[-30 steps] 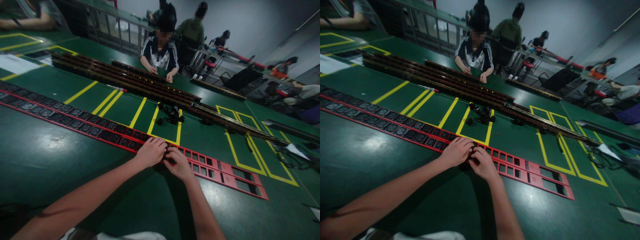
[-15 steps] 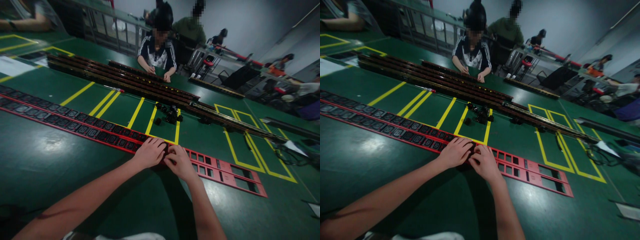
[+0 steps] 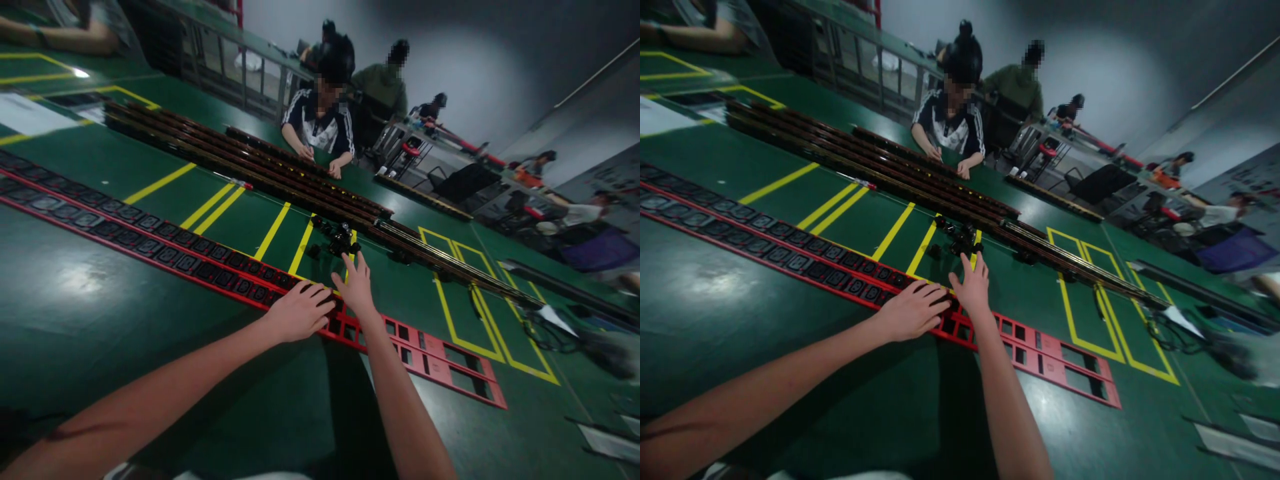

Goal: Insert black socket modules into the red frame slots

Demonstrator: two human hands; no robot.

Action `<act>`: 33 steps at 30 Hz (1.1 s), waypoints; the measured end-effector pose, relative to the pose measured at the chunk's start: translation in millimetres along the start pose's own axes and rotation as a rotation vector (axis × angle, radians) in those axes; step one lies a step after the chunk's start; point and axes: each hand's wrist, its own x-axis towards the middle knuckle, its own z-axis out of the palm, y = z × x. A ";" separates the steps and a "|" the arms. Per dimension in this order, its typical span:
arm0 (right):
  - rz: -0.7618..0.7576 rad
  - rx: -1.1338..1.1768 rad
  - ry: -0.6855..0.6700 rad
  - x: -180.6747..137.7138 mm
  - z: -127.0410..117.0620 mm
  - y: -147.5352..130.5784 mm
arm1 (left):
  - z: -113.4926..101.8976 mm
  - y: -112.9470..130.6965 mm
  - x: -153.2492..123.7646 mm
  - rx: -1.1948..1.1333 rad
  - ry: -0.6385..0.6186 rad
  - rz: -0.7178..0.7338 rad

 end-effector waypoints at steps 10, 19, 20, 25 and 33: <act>-0.045 -0.017 -0.041 20.0 16.0 -11.7 | -0.9 0.0 -1.1 -0.024 0.017 -0.012; 0.079 -0.027 0.070 63.7 23.0 -22.4 | 1.6 0.7 -1.0 -0.015 0.010 -0.007; 0.074 -0.022 0.024 70.0 27.0 -26.3 | 1.9 0.8 -1.0 -0.012 0.008 -0.007; -0.187 -0.027 -0.061 76.2 35.7 -48.9 | 2.9 1.0 -0.6 -0.006 0.013 -0.011; -0.349 0.042 -0.100 46.4 19.4 -28.9 | -0.5 0.6 0.2 -0.018 0.013 -0.009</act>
